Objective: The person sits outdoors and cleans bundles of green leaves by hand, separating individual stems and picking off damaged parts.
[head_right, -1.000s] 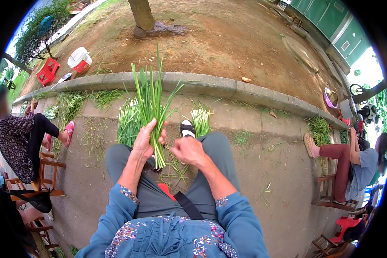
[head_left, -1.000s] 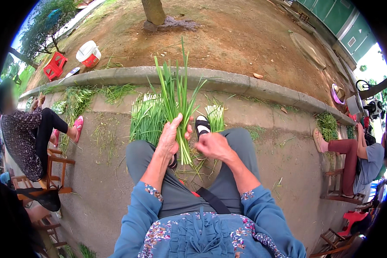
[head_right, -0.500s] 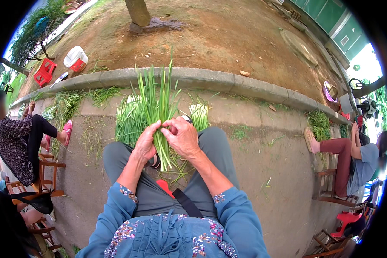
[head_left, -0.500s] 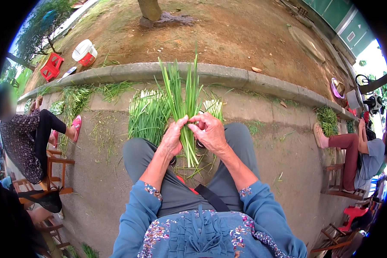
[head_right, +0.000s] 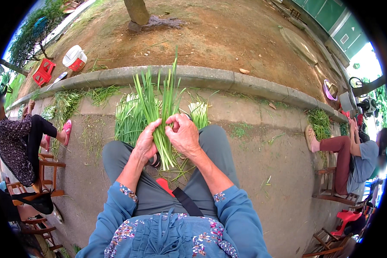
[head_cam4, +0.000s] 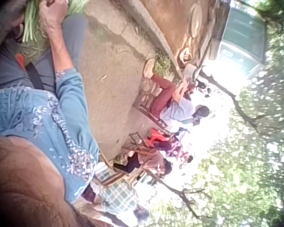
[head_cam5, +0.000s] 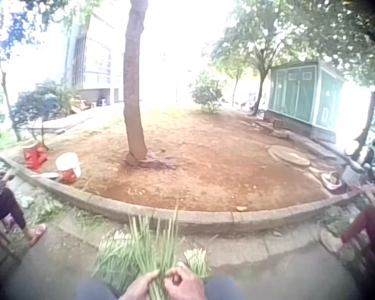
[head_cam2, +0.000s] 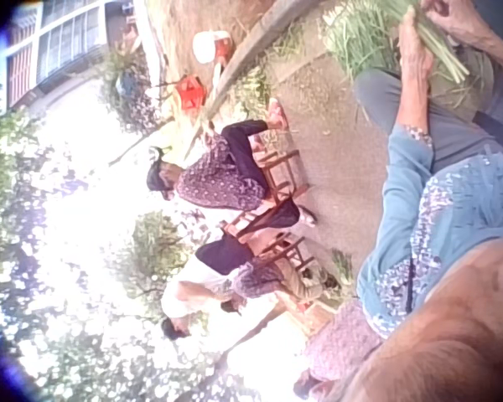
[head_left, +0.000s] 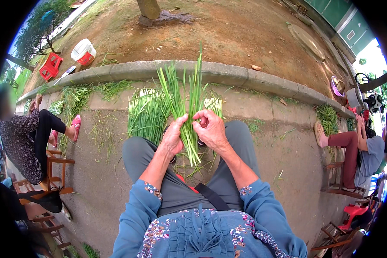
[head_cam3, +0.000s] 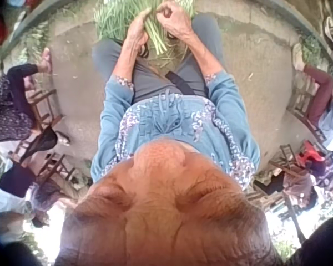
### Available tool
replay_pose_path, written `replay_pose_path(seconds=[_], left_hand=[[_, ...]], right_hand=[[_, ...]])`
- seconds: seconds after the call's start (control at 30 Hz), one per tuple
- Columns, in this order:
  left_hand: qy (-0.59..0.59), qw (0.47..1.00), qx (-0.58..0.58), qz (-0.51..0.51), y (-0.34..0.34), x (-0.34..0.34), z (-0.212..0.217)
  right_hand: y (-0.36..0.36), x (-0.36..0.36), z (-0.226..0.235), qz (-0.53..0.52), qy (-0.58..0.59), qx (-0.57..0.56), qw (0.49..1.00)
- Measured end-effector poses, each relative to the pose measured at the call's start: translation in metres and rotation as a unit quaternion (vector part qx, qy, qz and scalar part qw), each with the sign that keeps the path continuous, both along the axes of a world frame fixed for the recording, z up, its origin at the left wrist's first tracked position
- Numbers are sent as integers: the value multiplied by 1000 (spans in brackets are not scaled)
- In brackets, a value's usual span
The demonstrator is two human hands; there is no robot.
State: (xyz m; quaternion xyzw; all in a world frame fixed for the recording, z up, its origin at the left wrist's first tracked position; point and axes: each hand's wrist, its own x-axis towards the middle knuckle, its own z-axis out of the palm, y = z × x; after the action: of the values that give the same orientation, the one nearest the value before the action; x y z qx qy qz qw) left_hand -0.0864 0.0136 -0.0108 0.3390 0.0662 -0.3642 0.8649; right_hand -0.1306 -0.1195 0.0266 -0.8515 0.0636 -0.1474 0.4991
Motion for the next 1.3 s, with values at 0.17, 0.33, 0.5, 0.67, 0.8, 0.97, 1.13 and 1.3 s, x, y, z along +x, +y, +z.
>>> replay_pose_path(seconds=[0.17,0.33,0.5,0.67,0.8,0.97,1.13,1.3], left_hand=[[24,999,11,25,-6,-2,8],[37,999,6,19,-8,-4,14],[32,999,-9,15,-8,-5,10],[23,999,-4,34,-10,-10,14],[2,1000,10,13,-11,-13,21],[-53,997,61,-10,-12,-13,22],[-68,995,75,-25,-13,-14,24],[-52,997,56,-17,-13,-12,17]], right_hand=[[0,0,1,-11,-1,-5,1000],[3,0,1,-45,4,-32,998],[5,0,6,-76,14,-43,996],[5,3,4,-89,38,-22,995],[1,2,6,-104,60,-26,992],[0,1,9,-99,89,-40,990],[-5,3,3,-89,125,8,988],[-10,6,-17,-39,90,145,985]])
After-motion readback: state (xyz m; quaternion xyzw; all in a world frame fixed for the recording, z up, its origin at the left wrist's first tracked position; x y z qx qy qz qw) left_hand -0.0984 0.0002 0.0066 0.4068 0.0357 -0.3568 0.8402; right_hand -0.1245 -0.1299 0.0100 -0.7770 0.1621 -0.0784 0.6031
